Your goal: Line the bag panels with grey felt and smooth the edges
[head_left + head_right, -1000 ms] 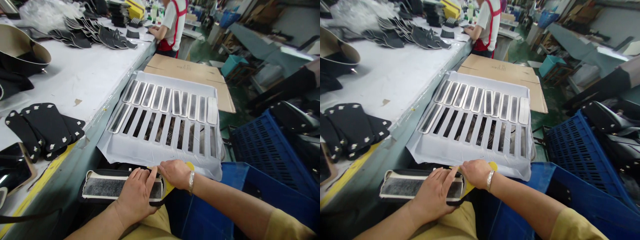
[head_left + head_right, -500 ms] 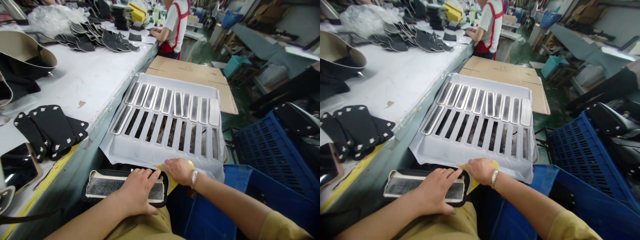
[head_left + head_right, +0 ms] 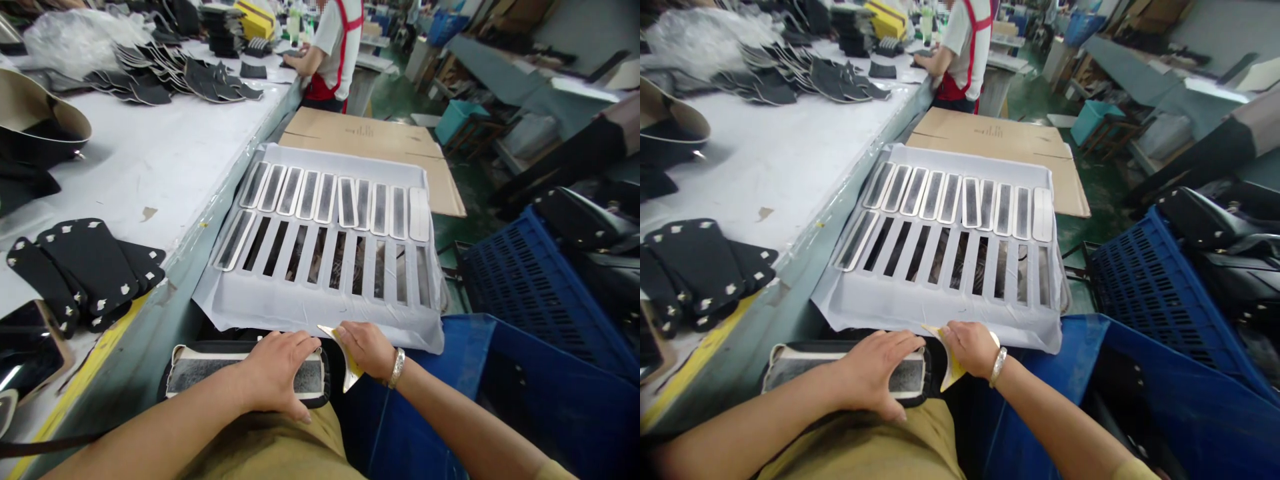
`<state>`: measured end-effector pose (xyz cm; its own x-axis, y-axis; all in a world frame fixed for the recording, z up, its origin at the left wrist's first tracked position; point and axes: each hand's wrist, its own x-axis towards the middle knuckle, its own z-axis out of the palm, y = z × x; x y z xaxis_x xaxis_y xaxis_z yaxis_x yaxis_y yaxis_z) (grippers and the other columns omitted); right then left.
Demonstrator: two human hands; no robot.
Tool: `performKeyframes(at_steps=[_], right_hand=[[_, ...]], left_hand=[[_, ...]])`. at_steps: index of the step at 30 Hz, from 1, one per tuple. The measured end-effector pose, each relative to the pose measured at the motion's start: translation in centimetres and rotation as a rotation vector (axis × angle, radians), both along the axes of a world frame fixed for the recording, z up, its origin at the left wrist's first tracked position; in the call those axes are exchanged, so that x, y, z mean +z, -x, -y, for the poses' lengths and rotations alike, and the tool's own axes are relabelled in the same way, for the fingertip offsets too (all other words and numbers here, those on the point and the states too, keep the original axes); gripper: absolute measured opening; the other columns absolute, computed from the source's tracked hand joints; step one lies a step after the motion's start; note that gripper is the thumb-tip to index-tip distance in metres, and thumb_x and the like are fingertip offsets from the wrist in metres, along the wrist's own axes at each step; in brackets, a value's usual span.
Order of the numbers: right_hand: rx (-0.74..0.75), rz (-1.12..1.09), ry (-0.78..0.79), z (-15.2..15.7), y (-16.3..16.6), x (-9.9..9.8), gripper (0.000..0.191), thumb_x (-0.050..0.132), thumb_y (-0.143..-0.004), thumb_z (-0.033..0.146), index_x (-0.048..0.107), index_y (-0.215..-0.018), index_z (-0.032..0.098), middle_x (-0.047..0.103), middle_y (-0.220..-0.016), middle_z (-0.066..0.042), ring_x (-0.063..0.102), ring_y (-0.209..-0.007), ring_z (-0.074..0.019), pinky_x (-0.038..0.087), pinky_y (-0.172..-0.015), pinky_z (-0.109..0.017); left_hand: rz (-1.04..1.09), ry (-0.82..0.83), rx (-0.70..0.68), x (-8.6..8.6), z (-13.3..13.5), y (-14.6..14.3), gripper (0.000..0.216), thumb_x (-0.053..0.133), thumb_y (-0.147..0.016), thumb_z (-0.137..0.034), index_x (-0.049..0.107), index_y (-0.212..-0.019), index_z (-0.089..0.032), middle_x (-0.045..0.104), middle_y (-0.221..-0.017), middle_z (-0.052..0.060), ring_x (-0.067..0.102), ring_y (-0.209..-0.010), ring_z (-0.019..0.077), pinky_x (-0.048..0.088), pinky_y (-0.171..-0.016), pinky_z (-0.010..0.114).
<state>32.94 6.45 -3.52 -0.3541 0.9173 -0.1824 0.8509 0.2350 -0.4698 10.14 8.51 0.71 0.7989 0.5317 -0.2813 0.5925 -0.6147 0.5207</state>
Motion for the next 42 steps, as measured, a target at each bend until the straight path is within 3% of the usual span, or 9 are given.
performKeyframes(at_steps=[9, 14, 24, 32, 36, 42], right_hand=[[0.302, 0.173, -0.037, -2.5, 1.3, 1.5, 0.039, 0.025, -0.097, 0.032, 0.056, -0.080, 0.016, 0.063, -0.072, -0.004, 0.056, -0.065, -0.0129, 0.033, -0.060, -0.025], [0.415, 0.304, -0.025, -2.4, 3.1, 1.6, 0.035, 0.026, -0.097, 0.030, 0.056, -0.087, 0.017, 0.065, -0.076, -0.006, 0.059, -0.064, -0.0173, 0.033, -0.053, -0.027], [0.513, 0.315, 0.025, -4.3, 4.1, 2.2, 0.041, 0.023, -0.097, 0.035, 0.058, -0.087, 0.016, 0.067, -0.081, -0.007, 0.062, -0.070, -0.0182, 0.037, -0.058, -0.028], [0.497, 0.265, 0.016, -4.4, 4.3, 2.7, 0.040, 0.024, -0.097, 0.035, 0.058, -0.085, 0.016, 0.066, -0.078, -0.005, 0.061, -0.070, -0.0162, 0.036, -0.059, -0.027], [0.484, 0.228, -0.008, -4.2, 4.1, 2.7, 0.040, 0.025, -0.097, 0.034, 0.058, -0.084, 0.016, 0.065, -0.075, -0.005, 0.059, -0.067, -0.0145, 0.033, -0.058, -0.027], [0.522, 0.234, -0.069, -4.1, 3.9, 2.5, 0.036, 0.028, -0.096, 0.032, 0.057, -0.081, 0.017, 0.064, -0.072, -0.003, 0.056, -0.061, -0.0137, 0.028, -0.053, -0.028]], left_hand=[[0.042, -0.027, 0.045, -0.1, 0.9, 0.5, 0.081, 0.074, -0.049, -0.050, 0.050, -0.120, -0.019, 0.058, -0.117, 0.006, 0.055, -0.101, 0.0266, 0.040, -0.090, 0.039], [-0.009, -0.083, 0.112, 0.2, 1.6, 0.2, 0.069, 0.071, -0.051, -0.048, 0.054, -0.110, -0.018, 0.061, -0.106, 0.008, 0.056, -0.095, 0.0274, 0.040, -0.087, 0.040], [0.014, -0.111, 0.141, -0.1, 1.9, 0.4, 0.066, 0.072, -0.049, -0.047, 0.054, -0.105, -0.017, 0.061, -0.105, 0.008, 0.056, -0.094, 0.0279, 0.040, -0.088, 0.041], [-0.010, -0.209, 0.205, -0.6, 2.9, 0.7, 0.066, 0.071, -0.051, -0.052, 0.055, -0.104, -0.015, 0.061, -0.100, 0.012, 0.055, -0.092, 0.0305, 0.039, -0.088, 0.044], [0.018, -0.267, 0.247, -0.7, 3.4, 0.9, 0.074, 0.073, -0.051, -0.050, 0.050, -0.111, -0.013, 0.060, -0.103, 0.013, 0.054, -0.095, 0.0315, 0.037, -0.091, 0.046], [0.045, -0.267, 0.253, -0.7, 3.5, 1.1, 0.104, 0.076, -0.048, -0.051, 0.028, -0.134, -0.016, 0.059, -0.107, 0.013, 0.055, -0.094, 0.0296, 0.039, -0.089, 0.044]])
